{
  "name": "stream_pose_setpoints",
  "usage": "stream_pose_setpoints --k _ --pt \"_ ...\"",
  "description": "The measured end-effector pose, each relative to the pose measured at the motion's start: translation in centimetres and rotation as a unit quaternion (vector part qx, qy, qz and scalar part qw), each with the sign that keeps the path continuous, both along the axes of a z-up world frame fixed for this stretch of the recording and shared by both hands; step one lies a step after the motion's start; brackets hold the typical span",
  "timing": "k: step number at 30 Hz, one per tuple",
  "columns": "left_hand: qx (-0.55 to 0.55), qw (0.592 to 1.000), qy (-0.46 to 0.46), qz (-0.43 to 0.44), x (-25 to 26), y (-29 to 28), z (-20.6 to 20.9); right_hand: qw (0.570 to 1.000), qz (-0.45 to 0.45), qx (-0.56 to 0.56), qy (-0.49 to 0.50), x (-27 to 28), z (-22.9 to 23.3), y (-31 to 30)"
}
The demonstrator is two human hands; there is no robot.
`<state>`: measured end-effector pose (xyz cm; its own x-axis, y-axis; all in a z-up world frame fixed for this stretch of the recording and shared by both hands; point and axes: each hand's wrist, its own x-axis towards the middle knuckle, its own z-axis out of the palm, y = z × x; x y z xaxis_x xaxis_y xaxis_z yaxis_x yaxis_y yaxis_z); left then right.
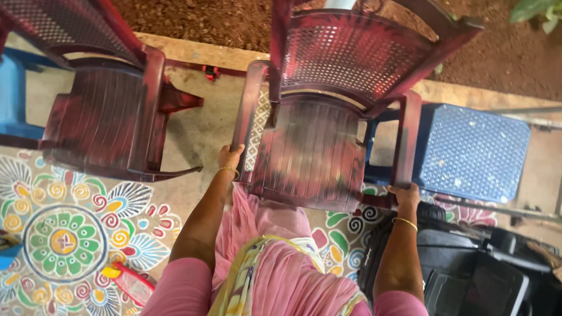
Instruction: The person moves and aligns plastic and wooden chairs in a row on a patterned floor by hand, including moving a small blue step stool and several different-colored armchairs.
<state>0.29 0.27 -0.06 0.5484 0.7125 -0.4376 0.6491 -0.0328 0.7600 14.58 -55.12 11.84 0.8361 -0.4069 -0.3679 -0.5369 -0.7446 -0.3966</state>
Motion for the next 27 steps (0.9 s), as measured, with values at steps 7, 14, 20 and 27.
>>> stream_pose_setpoints --k 7,14,20,27 --pt "-0.259 0.943 -0.103 0.181 0.5 2.0 -0.9 0.999 -0.027 -0.01 -0.027 -1.1 0.9 1.8" --pt "-0.283 0.908 -0.24 0.197 -2.6 9.0 0.4 0.999 -0.014 -0.016 -0.024 -3.7 1.9 8.1" --pt "-0.224 0.927 -0.218 0.209 -6.7 16.4 1.9 0.998 -0.029 0.032 -0.055 -6.4 0.3 15.3" --pt "-0.217 0.931 -0.205 0.208 -7.7 22.0 2.5 0.989 -0.057 0.114 -0.072 -8.2 -0.7 21.6"
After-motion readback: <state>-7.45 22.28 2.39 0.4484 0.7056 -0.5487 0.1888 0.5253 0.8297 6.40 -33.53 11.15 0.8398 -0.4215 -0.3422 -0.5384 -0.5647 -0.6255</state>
